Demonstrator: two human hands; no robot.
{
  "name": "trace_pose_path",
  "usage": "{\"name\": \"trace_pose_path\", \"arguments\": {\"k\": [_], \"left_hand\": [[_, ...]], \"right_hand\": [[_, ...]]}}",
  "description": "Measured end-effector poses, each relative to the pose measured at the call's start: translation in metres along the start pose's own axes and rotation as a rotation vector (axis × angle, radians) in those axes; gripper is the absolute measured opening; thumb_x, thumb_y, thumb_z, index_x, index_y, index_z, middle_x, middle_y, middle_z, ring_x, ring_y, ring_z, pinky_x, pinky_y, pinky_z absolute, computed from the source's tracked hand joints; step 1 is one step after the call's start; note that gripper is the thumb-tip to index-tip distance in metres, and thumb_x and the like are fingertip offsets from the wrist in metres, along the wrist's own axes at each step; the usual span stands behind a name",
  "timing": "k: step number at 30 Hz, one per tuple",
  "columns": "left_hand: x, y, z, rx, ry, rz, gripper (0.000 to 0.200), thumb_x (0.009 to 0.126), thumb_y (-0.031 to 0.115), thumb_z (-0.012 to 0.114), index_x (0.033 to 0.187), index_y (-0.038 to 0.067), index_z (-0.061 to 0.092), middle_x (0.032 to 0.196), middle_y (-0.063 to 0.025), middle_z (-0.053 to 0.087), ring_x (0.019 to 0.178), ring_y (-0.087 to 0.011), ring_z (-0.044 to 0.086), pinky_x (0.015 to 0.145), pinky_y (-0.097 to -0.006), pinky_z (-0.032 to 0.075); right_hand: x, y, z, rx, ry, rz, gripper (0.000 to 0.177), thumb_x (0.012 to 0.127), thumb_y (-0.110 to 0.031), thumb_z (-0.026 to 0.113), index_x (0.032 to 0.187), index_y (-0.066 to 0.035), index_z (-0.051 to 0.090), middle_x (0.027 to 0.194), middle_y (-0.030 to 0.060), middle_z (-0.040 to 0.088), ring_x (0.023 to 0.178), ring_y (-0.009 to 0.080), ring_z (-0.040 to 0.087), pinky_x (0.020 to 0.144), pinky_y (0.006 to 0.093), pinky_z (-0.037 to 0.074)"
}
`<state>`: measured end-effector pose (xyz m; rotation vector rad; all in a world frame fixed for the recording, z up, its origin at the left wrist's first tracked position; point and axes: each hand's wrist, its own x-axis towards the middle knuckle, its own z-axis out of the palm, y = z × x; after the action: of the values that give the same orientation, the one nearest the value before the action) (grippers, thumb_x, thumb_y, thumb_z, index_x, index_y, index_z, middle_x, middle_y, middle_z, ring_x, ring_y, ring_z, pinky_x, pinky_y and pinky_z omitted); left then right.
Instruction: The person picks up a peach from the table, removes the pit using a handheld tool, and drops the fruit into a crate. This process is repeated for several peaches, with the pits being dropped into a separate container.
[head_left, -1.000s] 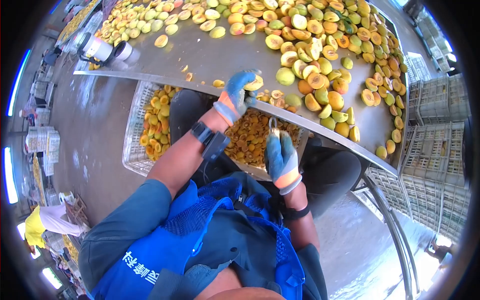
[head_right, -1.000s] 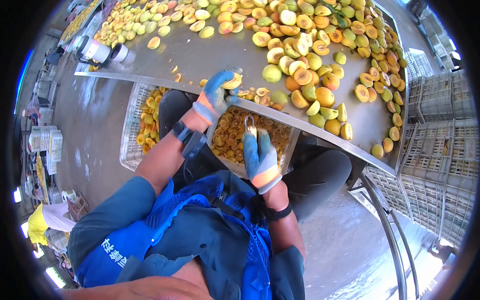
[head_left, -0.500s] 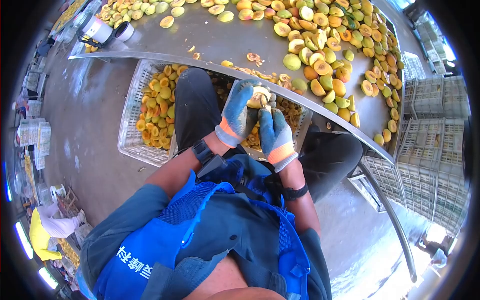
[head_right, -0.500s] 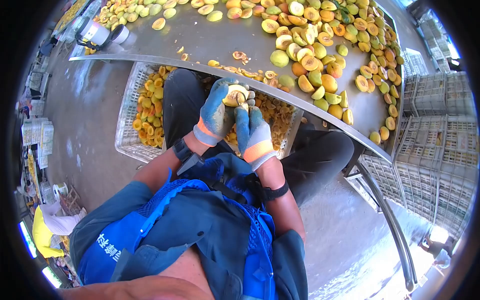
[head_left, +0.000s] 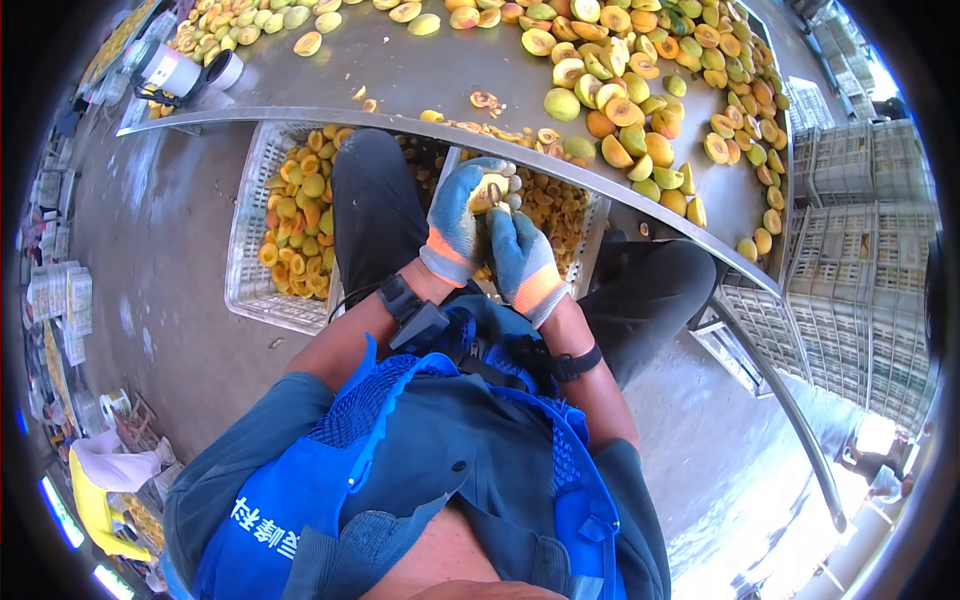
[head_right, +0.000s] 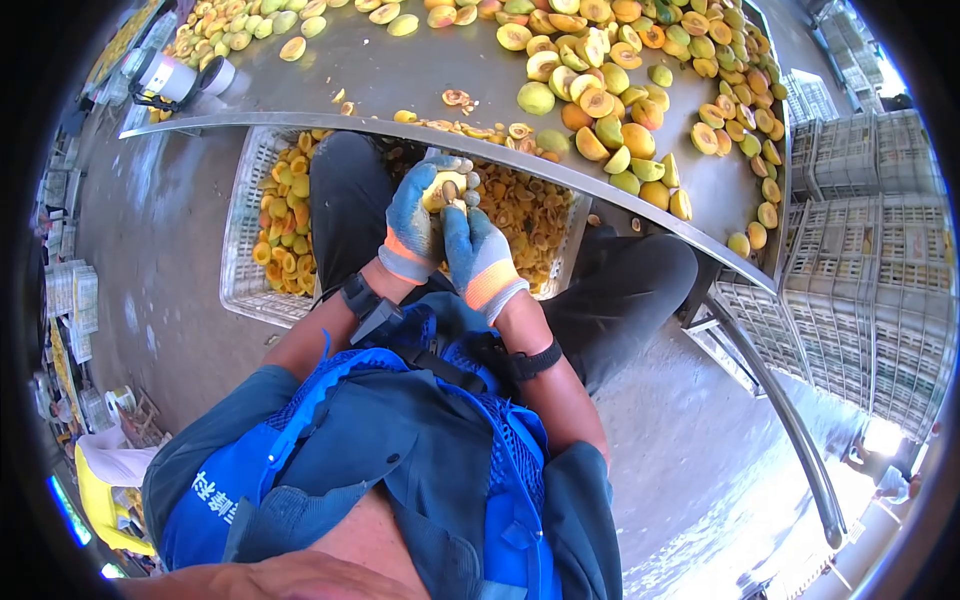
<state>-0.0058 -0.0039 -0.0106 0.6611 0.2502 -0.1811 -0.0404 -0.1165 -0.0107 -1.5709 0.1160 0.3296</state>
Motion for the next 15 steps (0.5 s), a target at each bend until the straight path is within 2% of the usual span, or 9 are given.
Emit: {"name": "trace_pose_path", "arguments": {"k": [6, 10, 13, 15], "left_hand": [[0.000, -0.009, 0.003, -0.001, 0.006, 0.037, 0.022, 0.100, 0.023, 0.053, 0.107, 0.004, 0.062, 0.099, -0.0126, 0.065, 0.091, -0.0242, 0.066, 0.084, -0.0360, 0.057], [0.004, -0.010, 0.001, -0.037, 0.069, -0.063, 0.024, 0.101, 0.026, 0.054, 0.108, 0.005, 0.061, 0.100, -0.0120, 0.065, 0.091, -0.0240, 0.066, 0.084, -0.0364, 0.057], [0.003, -0.012, -0.003, 0.014, 0.061, -0.066, 0.026, 0.102, 0.030, 0.054, 0.108, 0.006, 0.061, 0.099, -0.0114, 0.065, 0.091, -0.0238, 0.066, 0.083, -0.0365, 0.058], [0.001, -0.015, -0.008, 0.092, 0.039, -0.037, 0.029, 0.103, 0.034, 0.052, 0.108, 0.006, 0.061, 0.097, -0.0111, 0.065, 0.089, -0.0237, 0.066, 0.081, -0.0362, 0.058]], "right_hand": [[-0.006, -0.010, -0.015, -0.296, -0.050, -0.025, 0.036, 0.107, -0.027, 0.051, 0.119, 0.006, 0.062, 0.091, 0.0081, 0.070, 0.081, 0.0131, 0.062, 0.070, 0.0302, 0.051], [-0.006, -0.012, -0.020, -0.356, -0.086, -0.005, 0.039, 0.107, -0.028, 0.051, 0.121, 0.007, 0.061, 0.086, 0.0081, 0.069, 0.079, 0.0147, 0.064, 0.069, 0.0312, 0.051], [-0.002, 0.001, -0.025, -0.315, -0.133, -0.035, 0.040, 0.108, -0.034, 0.049, 0.115, 0.003, 0.064, 0.078, 0.0050, 0.066, 0.068, 0.0126, 0.061, 0.059, 0.0284, 0.048], [-0.009, -0.021, -0.027, -0.054, -0.212, 0.177, 0.041, 0.108, -0.037, 0.048, 0.110, 0.000, 0.065, 0.072, 0.0026, 0.062, 0.060, 0.0099, 0.056, 0.052, 0.0257, 0.043]]}}
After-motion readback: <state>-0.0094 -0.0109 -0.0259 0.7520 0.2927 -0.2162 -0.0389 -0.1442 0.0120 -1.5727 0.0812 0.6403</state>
